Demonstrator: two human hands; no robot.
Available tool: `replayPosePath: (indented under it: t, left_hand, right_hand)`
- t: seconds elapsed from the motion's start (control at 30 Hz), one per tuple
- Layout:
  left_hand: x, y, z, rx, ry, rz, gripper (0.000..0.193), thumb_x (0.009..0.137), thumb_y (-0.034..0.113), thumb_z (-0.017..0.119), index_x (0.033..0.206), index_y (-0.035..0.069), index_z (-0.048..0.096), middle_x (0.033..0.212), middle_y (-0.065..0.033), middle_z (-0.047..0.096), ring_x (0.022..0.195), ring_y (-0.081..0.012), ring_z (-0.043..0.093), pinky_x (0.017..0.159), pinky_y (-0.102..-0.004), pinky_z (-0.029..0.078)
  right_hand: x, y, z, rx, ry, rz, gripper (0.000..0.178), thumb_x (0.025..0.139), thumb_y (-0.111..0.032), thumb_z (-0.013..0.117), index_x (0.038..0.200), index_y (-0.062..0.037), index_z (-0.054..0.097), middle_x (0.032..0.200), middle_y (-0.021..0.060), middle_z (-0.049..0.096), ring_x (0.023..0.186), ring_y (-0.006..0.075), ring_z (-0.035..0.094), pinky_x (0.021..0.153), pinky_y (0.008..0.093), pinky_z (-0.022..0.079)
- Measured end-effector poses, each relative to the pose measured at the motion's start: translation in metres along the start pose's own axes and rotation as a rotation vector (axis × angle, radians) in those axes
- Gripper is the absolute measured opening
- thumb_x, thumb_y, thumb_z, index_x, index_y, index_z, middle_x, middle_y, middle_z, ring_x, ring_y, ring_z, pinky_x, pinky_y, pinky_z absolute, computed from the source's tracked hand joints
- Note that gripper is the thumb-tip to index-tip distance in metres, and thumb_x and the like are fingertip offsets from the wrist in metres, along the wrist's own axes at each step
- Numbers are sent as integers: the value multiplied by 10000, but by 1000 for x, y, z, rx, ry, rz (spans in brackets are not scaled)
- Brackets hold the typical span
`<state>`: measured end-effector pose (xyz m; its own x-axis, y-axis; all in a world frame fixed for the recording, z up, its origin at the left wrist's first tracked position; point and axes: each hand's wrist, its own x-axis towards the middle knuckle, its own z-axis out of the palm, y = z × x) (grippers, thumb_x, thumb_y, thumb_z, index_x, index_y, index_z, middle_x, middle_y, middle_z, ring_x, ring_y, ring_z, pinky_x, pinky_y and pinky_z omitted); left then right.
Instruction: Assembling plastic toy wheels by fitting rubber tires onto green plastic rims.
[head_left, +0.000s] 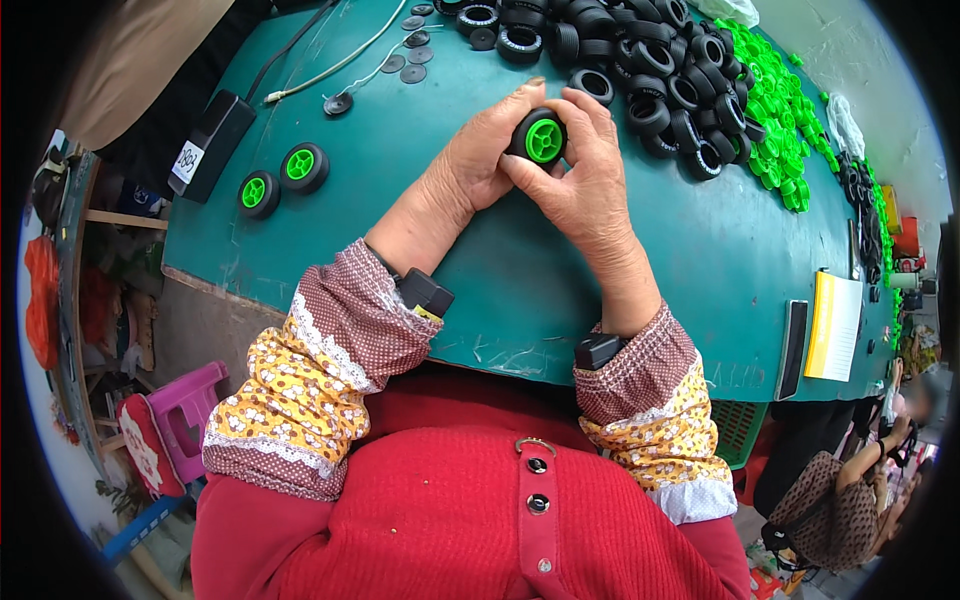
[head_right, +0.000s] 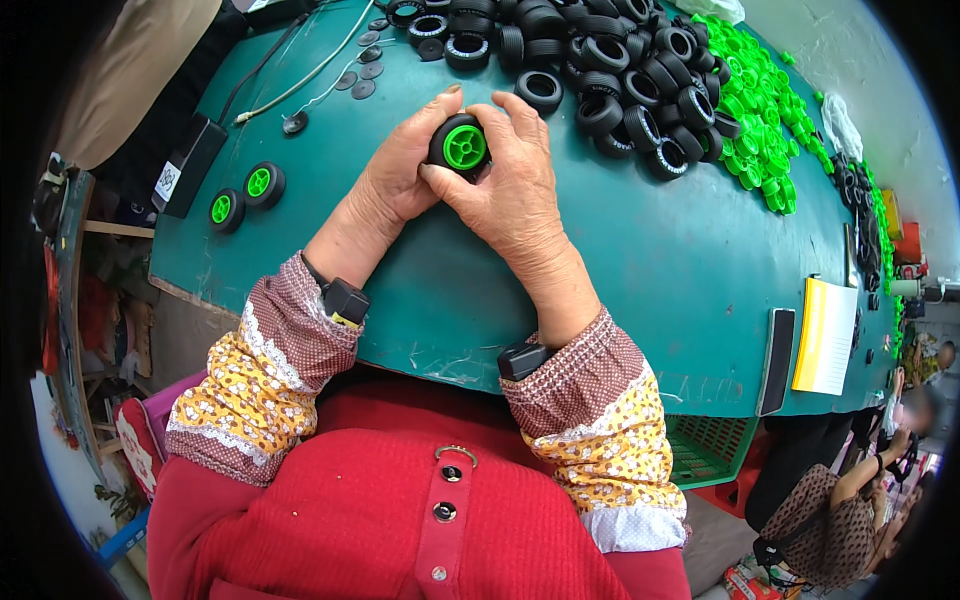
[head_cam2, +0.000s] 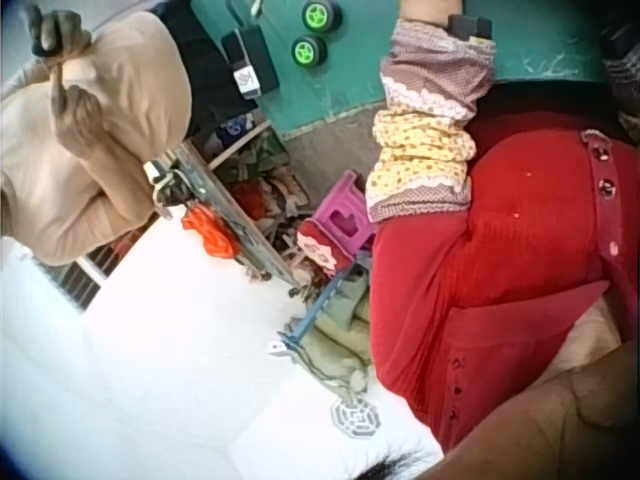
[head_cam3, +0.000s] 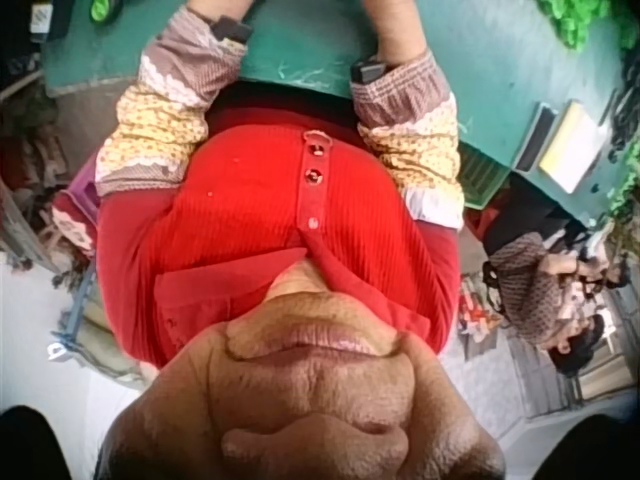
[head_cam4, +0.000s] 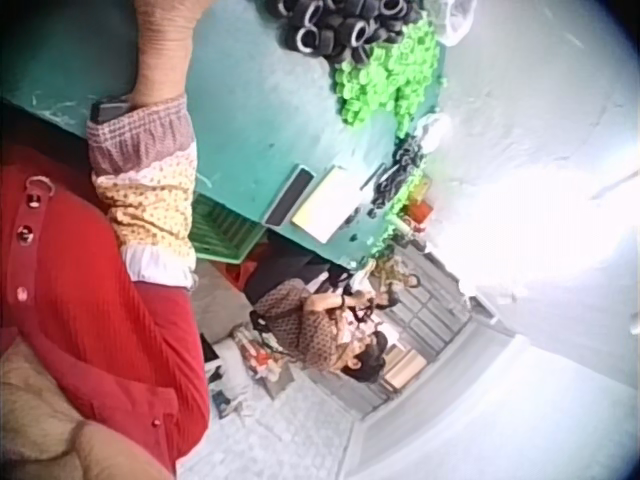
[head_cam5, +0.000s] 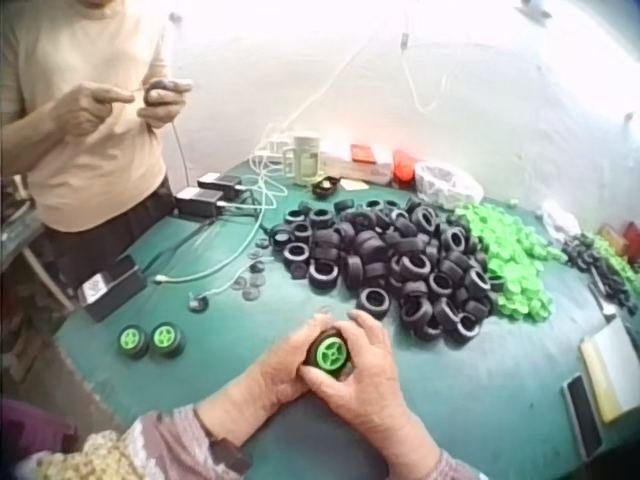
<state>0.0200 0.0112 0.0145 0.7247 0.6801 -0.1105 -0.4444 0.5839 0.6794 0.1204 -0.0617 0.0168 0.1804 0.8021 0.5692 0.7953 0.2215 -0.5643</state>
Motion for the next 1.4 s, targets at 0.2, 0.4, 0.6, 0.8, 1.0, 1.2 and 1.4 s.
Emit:
replayPosePath:
  t: [0.2,0.4,0.6,0.8,1.0,1.2,1.4]
  left_hand:
    - [2,3,-9,47,-127,-61,211,884,202,455,994,25,483,915,-60,541,831,-138,568,714,-257,498]
    - [2,3,-10,243,-205,-76,223,818,125,544,992,-14,531,930,-55,570,849,-119,558,766,-243,460]
    - [0,4,-10,312,-244,-68,301,776,148,599,1013,-24,530,943,-72,572,843,-123,560,768,-238,460]
    - [3,0,-12,288,-262,-43,276,786,132,585,1008,-23,530,927,-62,573,835,-117,560,759,-237,463]
    - [2,-1,-7,439,-171,-3,262,792,138,585,994,-20,535,925,-57,571,833,-103,554,733,-233,463]
    - [2,-3,0,1444,243,801,364,707,108,634,1041,26,516,977,-144,548,847,-312,553,729,-324,457]
    - [-4,-11,10,1596,4,872,561,669,124,653,1175,42,424,1130,-159,466,1030,-318,458,870,-375,382]
  right_hand:
    - [0,4,2,-21,-36,-115,505,593,-180,702,1026,-5,509,1073,165,489,1025,324,458,869,400,388]
    - [0,2,0,58,-36,-19,539,596,-142,688,1071,-12,469,1023,150,510,977,312,489,826,389,406]
    - [1,3,-1,127,1,9,520,583,-116,695,1042,-22,469,996,136,521,923,303,510,791,370,426]
    - [2,4,-3,198,-80,40,503,573,-88,703,1024,-32,488,964,122,534,894,294,519,778,364,431]
    - [1,8,0,191,-65,40,489,582,-84,695,1025,-37,493,961,121,536,909,303,518,778,367,429]
    - [4,18,-8,885,-190,454,641,705,-91,569,1268,-20,269,1202,186,443,1100,242,456,854,359,402]
    - [4,4,2,1421,100,849,452,898,-380,370,1125,-2,471,1046,128,518,901,198,550,762,348,480]
